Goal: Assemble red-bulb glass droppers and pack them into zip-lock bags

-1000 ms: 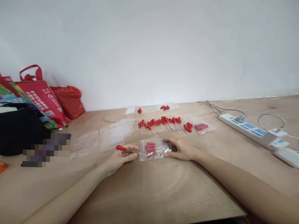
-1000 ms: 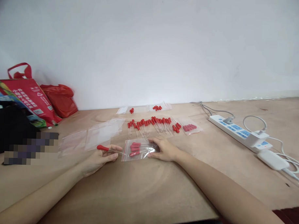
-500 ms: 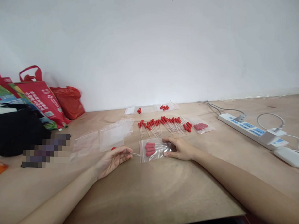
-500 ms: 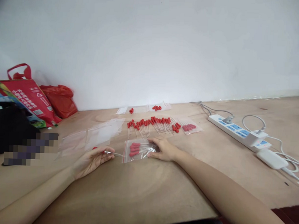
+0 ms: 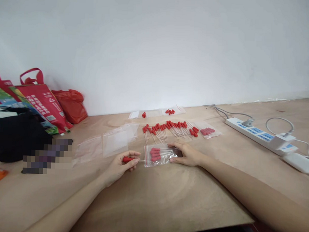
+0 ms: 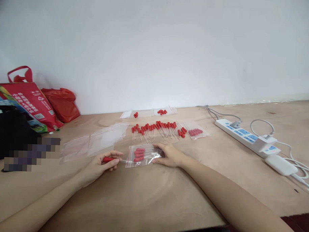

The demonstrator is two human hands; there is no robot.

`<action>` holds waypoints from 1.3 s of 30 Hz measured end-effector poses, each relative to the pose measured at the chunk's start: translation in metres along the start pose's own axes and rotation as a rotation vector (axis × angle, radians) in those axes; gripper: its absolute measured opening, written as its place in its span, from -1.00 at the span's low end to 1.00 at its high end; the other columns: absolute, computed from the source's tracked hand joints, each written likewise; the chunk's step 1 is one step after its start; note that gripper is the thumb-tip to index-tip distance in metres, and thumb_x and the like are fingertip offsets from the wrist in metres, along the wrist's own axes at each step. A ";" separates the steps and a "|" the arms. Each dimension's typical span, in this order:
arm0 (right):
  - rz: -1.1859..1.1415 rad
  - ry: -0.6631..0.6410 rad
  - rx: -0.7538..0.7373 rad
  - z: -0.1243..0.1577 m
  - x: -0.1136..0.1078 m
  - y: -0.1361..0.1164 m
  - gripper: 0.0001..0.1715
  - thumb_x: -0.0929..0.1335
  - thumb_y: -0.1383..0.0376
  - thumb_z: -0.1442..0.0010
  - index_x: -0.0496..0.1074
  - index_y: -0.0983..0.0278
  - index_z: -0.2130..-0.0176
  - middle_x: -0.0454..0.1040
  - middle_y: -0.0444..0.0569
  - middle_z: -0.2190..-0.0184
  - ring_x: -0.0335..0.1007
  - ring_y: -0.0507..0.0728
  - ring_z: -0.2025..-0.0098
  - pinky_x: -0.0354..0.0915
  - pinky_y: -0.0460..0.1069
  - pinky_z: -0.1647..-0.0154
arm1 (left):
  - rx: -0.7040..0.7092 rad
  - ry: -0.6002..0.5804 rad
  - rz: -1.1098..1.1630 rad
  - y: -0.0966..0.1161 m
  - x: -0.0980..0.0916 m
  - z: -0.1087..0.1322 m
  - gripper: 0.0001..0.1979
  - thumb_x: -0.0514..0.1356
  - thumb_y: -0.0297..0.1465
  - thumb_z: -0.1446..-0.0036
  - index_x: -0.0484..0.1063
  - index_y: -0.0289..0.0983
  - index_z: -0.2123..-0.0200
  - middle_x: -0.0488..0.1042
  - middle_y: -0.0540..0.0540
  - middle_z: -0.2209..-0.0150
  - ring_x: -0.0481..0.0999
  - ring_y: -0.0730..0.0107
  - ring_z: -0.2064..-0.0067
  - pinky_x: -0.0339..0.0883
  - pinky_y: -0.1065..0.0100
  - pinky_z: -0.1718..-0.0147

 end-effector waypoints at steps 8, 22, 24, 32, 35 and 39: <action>0.008 -0.005 0.006 0.000 0.000 0.000 -0.30 0.34 0.04 0.04 0.21 0.32 -0.03 0.32 0.12 0.05 0.24 0.19 0.03 0.20 0.11 0.04 | 0.119 -0.193 -0.208 0.002 -0.015 0.009 -0.52 0.13 -0.25 0.01 0.16 -0.16 -0.01 0.33 -0.09 0.16 0.36 0.32 0.12 0.21 0.24 0.10; -0.002 -0.004 -0.002 0.000 -0.001 0.000 -0.31 0.34 0.04 0.04 0.21 0.31 -0.02 0.33 0.12 0.06 0.26 0.19 0.05 0.22 0.12 0.06 | 0.200 -0.134 -0.236 0.011 0.003 -0.005 -0.78 0.23 -0.36 0.11 0.39 -0.27 0.32 0.46 -0.06 0.35 0.42 0.38 0.33 0.28 0.38 0.30; -0.004 -0.003 -0.001 0.000 0.000 0.001 -0.31 0.34 0.04 0.04 0.21 0.31 -0.02 0.33 0.12 0.06 0.25 0.20 0.05 0.21 0.12 0.06 | 0.243 -0.108 -0.273 0.010 0.008 -0.010 -0.83 0.22 -0.35 0.09 0.38 -0.28 0.38 0.44 -0.04 0.42 0.40 0.41 0.38 0.27 0.40 0.35; 0.000 -0.009 -0.004 0.000 0.000 0.002 -0.30 0.33 0.02 0.03 0.21 0.34 -0.02 0.33 0.13 0.06 0.24 0.18 0.04 0.19 0.10 0.04 | 0.253 -0.183 -0.198 0.001 0.024 -0.023 -0.85 0.16 -0.34 0.03 0.33 -0.32 0.45 0.39 -0.02 0.47 0.37 0.46 0.42 0.25 0.42 0.41; -0.004 -0.002 -0.008 0.000 0.001 0.002 -0.31 0.33 0.04 0.02 0.21 0.32 -0.02 0.33 0.12 0.06 0.24 0.18 0.04 0.19 0.11 0.04 | 0.251 -0.188 -0.185 0.003 0.026 -0.022 -0.86 0.18 -0.36 0.05 0.31 -0.32 0.46 0.38 0.00 0.48 0.36 0.48 0.43 0.23 0.44 0.42; -0.001 0.007 -0.026 0.000 0.001 0.003 -0.33 0.33 0.03 0.02 0.22 0.30 -0.01 0.34 0.11 0.08 0.25 0.19 0.05 0.20 0.13 0.06 | 0.255 -0.112 -0.269 0.005 0.028 -0.023 -0.83 0.19 -0.34 0.08 0.28 -0.31 0.50 0.33 0.04 0.55 0.30 0.53 0.50 0.18 0.48 0.52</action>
Point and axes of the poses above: each hand's wrist, its own z-axis away from the middle knuckle, its own x-axis out of the palm, y = z × x, the point moved 2 cm from there along -z, towards the middle knuckle
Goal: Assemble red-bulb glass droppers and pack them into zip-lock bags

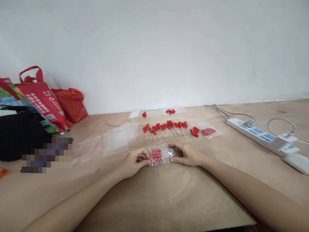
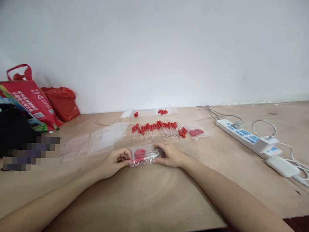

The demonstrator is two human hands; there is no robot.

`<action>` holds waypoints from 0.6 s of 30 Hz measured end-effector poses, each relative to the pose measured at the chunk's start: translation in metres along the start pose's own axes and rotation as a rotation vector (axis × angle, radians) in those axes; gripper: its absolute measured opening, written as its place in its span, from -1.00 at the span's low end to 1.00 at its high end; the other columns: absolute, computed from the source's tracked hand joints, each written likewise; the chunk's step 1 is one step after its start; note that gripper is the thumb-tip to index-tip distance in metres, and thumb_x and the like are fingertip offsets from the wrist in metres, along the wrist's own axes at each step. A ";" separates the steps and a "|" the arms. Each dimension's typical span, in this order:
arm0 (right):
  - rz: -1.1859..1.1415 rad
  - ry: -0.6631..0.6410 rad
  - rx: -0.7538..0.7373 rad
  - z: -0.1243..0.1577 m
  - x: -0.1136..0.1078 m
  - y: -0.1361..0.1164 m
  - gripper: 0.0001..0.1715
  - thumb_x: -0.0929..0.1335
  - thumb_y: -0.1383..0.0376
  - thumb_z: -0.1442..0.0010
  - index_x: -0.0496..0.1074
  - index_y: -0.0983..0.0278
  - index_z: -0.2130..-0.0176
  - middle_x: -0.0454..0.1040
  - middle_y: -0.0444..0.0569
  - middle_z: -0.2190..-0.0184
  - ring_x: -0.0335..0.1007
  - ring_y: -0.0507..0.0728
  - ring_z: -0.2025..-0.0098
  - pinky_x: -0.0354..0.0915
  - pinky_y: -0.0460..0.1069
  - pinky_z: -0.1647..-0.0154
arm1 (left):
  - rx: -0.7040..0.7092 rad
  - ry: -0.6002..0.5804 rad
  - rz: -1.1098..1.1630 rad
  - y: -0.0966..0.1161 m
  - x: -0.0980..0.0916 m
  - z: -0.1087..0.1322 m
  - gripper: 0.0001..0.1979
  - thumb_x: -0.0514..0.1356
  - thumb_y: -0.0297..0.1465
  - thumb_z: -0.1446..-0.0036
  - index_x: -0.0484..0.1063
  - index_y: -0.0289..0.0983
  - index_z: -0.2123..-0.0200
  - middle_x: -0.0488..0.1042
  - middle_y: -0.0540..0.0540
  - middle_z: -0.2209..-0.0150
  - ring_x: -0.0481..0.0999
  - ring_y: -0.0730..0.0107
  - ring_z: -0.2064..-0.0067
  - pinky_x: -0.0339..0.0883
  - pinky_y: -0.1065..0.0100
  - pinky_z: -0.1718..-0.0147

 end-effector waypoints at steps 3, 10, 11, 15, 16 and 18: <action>0.007 0.005 -0.007 0.000 0.000 0.000 -0.34 0.34 0.04 0.02 0.22 0.30 -0.01 0.34 0.11 0.07 0.24 0.19 0.05 0.19 0.12 0.06 | -0.040 0.018 -0.027 0.002 0.001 -0.002 -0.78 0.25 -0.34 0.15 0.26 -0.31 0.49 0.31 0.07 0.56 0.25 0.58 0.55 0.15 0.51 0.57; -0.017 -0.002 -0.010 0.000 0.000 -0.002 -0.34 0.34 0.04 0.02 0.21 0.27 -0.02 0.33 0.10 0.06 0.24 0.19 0.04 0.19 0.13 0.05 | -0.099 0.013 0.091 0.003 -0.001 -0.004 -0.65 0.30 -0.33 0.26 0.21 -0.29 0.42 0.34 0.04 0.46 0.27 0.57 0.51 0.16 0.49 0.52; -0.021 -0.003 -0.014 0.000 0.000 -0.002 -0.34 0.34 0.05 0.02 0.21 0.28 -0.02 0.33 0.10 0.06 0.24 0.19 0.04 0.19 0.12 0.05 | -0.081 0.015 0.063 0.003 0.000 -0.004 -0.63 0.31 -0.35 0.28 0.21 -0.29 0.41 0.33 0.04 0.45 0.24 0.59 0.51 0.14 0.49 0.52; -0.034 -0.009 -0.025 0.001 -0.002 -0.004 -0.35 0.34 0.06 0.01 0.21 0.28 -0.03 0.33 0.10 0.05 0.25 0.19 0.04 0.20 0.11 0.05 | -0.063 0.053 -0.054 0.002 0.003 -0.003 -0.57 0.34 -0.39 0.36 0.21 -0.27 0.38 0.24 0.09 0.47 0.15 0.59 0.52 0.06 0.50 0.54; -0.036 -0.016 -0.028 0.001 -0.002 -0.004 -0.35 0.33 0.06 0.01 0.21 0.28 -0.03 0.33 0.10 0.05 0.25 0.19 0.04 0.20 0.11 0.04 | -0.084 0.073 -0.054 0.000 0.002 -0.003 -0.55 0.35 -0.39 0.38 0.21 -0.27 0.38 0.21 0.10 0.48 0.14 0.59 0.52 0.06 0.50 0.54; -0.040 -0.030 -0.033 0.002 -0.003 -0.005 -0.33 0.33 0.05 0.01 0.20 0.27 -0.04 0.32 0.10 0.03 0.24 0.19 0.02 0.19 0.11 0.03 | -0.134 0.091 0.006 -0.001 -0.005 -0.005 -0.53 0.35 -0.41 0.41 0.21 -0.27 0.36 0.20 0.09 0.47 0.17 0.57 0.49 0.07 0.49 0.53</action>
Point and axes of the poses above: each hand's wrist, its own z-axis away from the middle knuckle, its own x-axis out of the palm, y = z × x, the point moved 2 cm from there along -z, towards the middle knuckle
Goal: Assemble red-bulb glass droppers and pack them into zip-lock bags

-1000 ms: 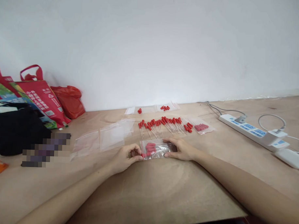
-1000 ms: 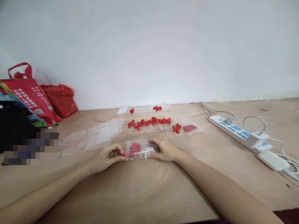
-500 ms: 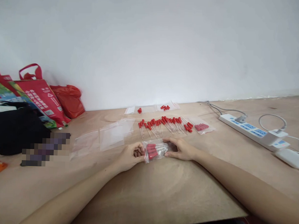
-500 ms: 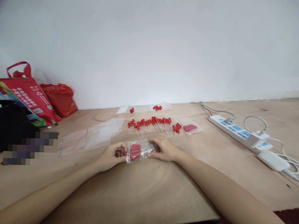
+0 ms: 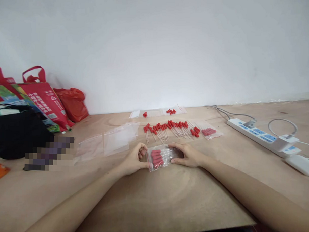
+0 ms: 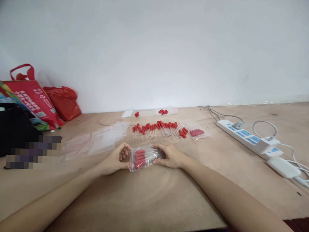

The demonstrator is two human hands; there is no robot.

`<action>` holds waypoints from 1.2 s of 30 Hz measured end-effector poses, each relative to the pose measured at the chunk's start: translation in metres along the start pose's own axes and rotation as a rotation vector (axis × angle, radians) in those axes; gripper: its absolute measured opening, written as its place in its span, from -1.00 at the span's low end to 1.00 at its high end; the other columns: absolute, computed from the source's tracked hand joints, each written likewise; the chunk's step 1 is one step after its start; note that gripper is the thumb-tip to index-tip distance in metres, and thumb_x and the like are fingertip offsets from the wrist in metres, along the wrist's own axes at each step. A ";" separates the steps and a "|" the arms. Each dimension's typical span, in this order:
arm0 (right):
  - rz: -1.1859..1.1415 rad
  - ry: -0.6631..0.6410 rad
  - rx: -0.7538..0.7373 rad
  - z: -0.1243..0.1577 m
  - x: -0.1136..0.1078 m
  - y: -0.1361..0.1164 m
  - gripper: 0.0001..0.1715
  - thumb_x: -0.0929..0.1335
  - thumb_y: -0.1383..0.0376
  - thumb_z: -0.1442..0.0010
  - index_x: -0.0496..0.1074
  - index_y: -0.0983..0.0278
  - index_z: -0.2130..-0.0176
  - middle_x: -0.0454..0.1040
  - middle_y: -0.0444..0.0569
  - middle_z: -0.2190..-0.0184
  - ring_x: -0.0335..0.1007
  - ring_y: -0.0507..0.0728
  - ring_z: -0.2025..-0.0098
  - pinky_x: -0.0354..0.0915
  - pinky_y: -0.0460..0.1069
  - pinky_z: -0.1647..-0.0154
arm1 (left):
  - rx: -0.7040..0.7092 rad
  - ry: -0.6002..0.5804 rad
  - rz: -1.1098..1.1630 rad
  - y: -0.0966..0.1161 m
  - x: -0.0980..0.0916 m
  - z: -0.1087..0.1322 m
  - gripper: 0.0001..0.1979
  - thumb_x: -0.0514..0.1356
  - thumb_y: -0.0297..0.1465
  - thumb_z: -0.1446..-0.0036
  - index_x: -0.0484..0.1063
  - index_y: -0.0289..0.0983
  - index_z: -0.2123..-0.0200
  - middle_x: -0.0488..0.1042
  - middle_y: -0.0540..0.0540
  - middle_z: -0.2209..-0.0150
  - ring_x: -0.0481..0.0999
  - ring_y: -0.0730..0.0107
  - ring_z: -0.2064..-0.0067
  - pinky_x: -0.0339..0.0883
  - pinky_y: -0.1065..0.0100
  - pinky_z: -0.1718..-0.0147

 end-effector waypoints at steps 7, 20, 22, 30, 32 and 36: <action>-0.012 -0.069 -0.092 -0.003 0.006 -0.011 -0.28 0.31 0.05 -0.01 0.12 0.26 -0.11 0.26 0.11 -0.02 0.20 0.20 -0.03 0.14 0.13 -0.01 | -0.059 -0.052 0.133 0.006 -0.011 -0.014 -0.62 0.29 -0.34 0.29 0.32 -0.31 0.33 0.34 -0.04 0.35 0.32 0.43 0.34 0.19 0.39 0.33; 0.029 -0.076 -0.084 -0.003 0.009 -0.017 -0.26 0.27 0.03 -0.05 0.07 0.33 -0.12 0.23 0.16 -0.04 0.16 0.19 -0.04 0.14 0.10 -0.02 | -0.164 -0.386 0.001 0.012 -0.014 -0.008 -0.68 0.28 -0.24 0.25 0.29 -0.32 0.47 0.34 0.08 0.56 0.29 0.51 0.54 0.11 0.50 0.58; 0.026 -0.078 -0.073 -0.003 0.009 -0.017 -0.26 0.27 0.04 -0.06 0.06 0.31 -0.13 0.23 0.15 -0.04 0.16 0.19 -0.04 0.14 0.10 -0.02 | -0.236 -0.383 0.133 0.002 -0.028 0.001 -0.68 0.29 -0.24 0.24 0.27 -0.31 0.49 0.33 0.10 0.60 0.26 0.56 0.59 0.09 0.52 0.61; 0.032 -0.079 -0.049 -0.003 0.011 -0.015 -0.27 0.26 0.02 -0.06 0.08 0.30 -0.12 0.23 0.14 -0.03 0.15 0.20 -0.05 0.12 0.12 -0.02 | -0.352 0.323 0.376 -0.031 -0.073 -0.022 -0.72 0.31 -0.39 0.26 0.25 -0.32 0.50 0.38 0.05 0.60 0.38 0.50 0.58 0.24 0.49 0.58; 0.034 -0.082 -0.054 -0.003 0.011 -0.015 -0.27 0.25 0.02 -0.06 0.07 0.31 -0.12 0.23 0.15 -0.03 0.15 0.20 -0.05 0.12 0.11 -0.02 | -0.351 0.412 0.329 -0.032 -0.074 -0.040 -0.77 0.28 -0.42 0.22 0.24 -0.33 0.52 0.37 0.04 0.61 0.40 0.50 0.58 0.27 0.47 0.55; 0.040 -0.085 -0.055 -0.002 0.010 -0.015 -0.28 0.25 0.02 -0.07 0.07 0.31 -0.13 0.23 0.14 -0.04 0.15 0.19 -0.05 0.13 0.11 -0.02 | -0.337 0.463 0.182 -0.035 -0.073 -0.063 -0.82 0.24 -0.45 0.20 0.26 -0.33 0.50 0.41 0.00 0.57 0.46 0.42 0.48 0.31 0.42 0.42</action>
Point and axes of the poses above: each hand's wrist, its own z-axis away from the middle knuckle, its own x-axis out of the palm, y = z × x, the point moved 2 cm from there along -z, towards the middle knuckle
